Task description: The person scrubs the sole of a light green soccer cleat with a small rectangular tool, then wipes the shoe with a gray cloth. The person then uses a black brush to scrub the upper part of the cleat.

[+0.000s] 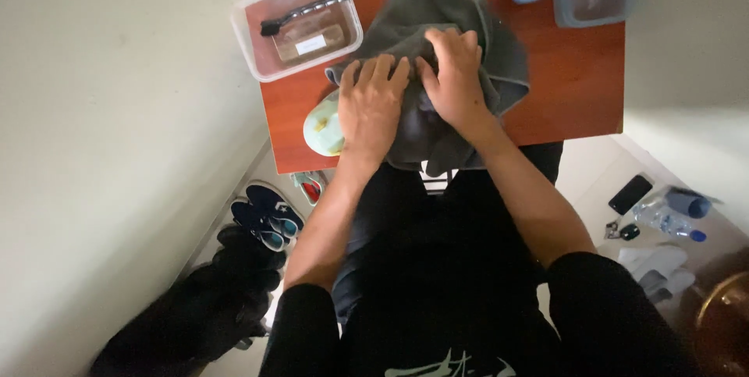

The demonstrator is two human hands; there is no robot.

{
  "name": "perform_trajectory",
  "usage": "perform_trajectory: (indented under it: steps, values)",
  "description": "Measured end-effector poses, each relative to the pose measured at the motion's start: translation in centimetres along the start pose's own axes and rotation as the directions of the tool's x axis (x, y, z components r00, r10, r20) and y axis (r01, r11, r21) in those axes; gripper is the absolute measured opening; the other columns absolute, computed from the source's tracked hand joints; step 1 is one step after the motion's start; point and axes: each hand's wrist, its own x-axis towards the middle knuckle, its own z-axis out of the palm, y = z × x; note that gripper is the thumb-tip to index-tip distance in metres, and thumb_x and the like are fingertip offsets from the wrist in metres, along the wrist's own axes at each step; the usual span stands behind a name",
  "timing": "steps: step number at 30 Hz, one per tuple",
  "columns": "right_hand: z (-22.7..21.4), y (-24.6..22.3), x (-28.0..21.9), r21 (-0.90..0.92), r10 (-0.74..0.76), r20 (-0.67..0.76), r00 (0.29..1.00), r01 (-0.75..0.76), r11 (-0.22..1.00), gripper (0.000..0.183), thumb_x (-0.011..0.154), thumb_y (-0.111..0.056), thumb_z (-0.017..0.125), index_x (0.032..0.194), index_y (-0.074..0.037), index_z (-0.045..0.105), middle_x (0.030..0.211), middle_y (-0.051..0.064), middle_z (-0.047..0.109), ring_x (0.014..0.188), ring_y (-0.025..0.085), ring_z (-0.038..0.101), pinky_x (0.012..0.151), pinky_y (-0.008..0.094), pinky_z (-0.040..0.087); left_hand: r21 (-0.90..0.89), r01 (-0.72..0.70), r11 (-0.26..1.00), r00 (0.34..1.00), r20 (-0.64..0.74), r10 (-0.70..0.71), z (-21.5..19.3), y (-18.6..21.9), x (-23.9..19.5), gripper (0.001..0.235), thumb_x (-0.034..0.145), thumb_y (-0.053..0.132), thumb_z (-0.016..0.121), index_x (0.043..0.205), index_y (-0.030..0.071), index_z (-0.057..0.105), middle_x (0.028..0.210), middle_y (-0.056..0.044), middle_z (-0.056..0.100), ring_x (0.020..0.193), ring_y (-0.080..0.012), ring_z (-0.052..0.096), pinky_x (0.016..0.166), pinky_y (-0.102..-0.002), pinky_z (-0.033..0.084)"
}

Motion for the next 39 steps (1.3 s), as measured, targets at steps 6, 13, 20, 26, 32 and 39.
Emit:
perform_trajectory:
  steps: [6,13,20,26,32,39]
  values:
    - [-1.1,0.8,2.6,-0.084,-0.278,0.089,0.956,0.285,0.955,0.017,0.088,0.013,0.063,0.099,0.000,0.061,0.097,0.013,0.067,0.087,0.033,0.050,0.070,0.043,0.049,0.095,-0.061,0.994,0.998,0.027,0.059,0.9,-0.3,0.4,0.031,0.088,0.004,0.069,0.108,0.027,0.064,0.083,0.000,0.050,0.060,-0.0162,0.052,0.064,-0.031,0.046]
    - [-0.2,0.9,2.6,-0.123,-0.333,0.000,0.943,0.330,0.936,0.032,0.084,0.015,0.064,0.077,-0.006,0.041,0.073,0.008,0.047,0.073,0.024,0.043,0.061,0.037,0.040,0.042,-0.023,0.999,1.000,-0.012,0.024,1.3,0.0,0.4,0.019,0.094,0.009,0.065,0.079,0.019,0.058,0.080,-0.002,0.050,0.061,-0.0206,0.051,0.066,-0.035,0.044]
    - [-0.1,3.3,0.6,0.022,-0.128,-0.102,0.986,0.131,0.991,0.039,0.113,-0.024,0.041,0.127,0.004,0.064,0.103,0.015,0.050,0.091,0.034,0.048,0.085,0.047,0.039,0.005,-0.027,1.000,0.999,0.021,0.027,1.9,0.2,-0.2,0.013,0.092,0.013,0.067,0.085,0.019,0.059,0.099,-0.003,0.059,0.081,-0.0171,0.064,0.083,-0.033,0.052]
    - [-2.8,3.9,3.3,0.078,-0.151,0.153,0.977,0.141,0.987,0.014,0.105,-0.008,0.060,0.112,0.004,0.063,0.102,0.016,0.059,0.093,0.033,0.054,0.079,0.045,0.044,0.119,-0.064,0.991,0.981,0.188,0.040,2.5,0.4,-0.6,0.044,0.087,0.042,0.081,0.125,0.028,0.063,0.139,-0.003,0.064,0.120,-0.0174,0.067,0.099,-0.037,0.053]
    - [-0.8,4.6,3.6,0.063,-0.108,0.123,0.987,0.101,0.993,0.005,0.095,0.004,0.060,0.099,0.001,0.057,0.093,0.015,0.058,0.087,0.034,0.058,0.075,0.044,0.047,0.113,-0.057,0.992,0.987,0.156,0.039,3.2,0.7,-0.8,0.038,0.094,0.041,0.076,0.129,0.032,0.065,0.140,-0.008,0.063,0.123,-0.0219,0.065,0.098,-0.041,0.054]
    - [-2.7,2.5,3.1,0.229,0.055,0.130,0.990,-0.084,0.970,0.007,0.096,0.004,0.055,0.101,0.004,0.060,0.083,0.013,0.059,0.073,0.024,0.057,0.065,0.038,0.042,0.123,-0.044,0.991,0.985,0.172,0.023,2.3,0.9,-0.9,0.038,0.095,0.041,0.076,0.130,0.031,0.064,0.139,-0.009,0.063,0.125,-0.0242,0.064,0.097,-0.043,0.055]
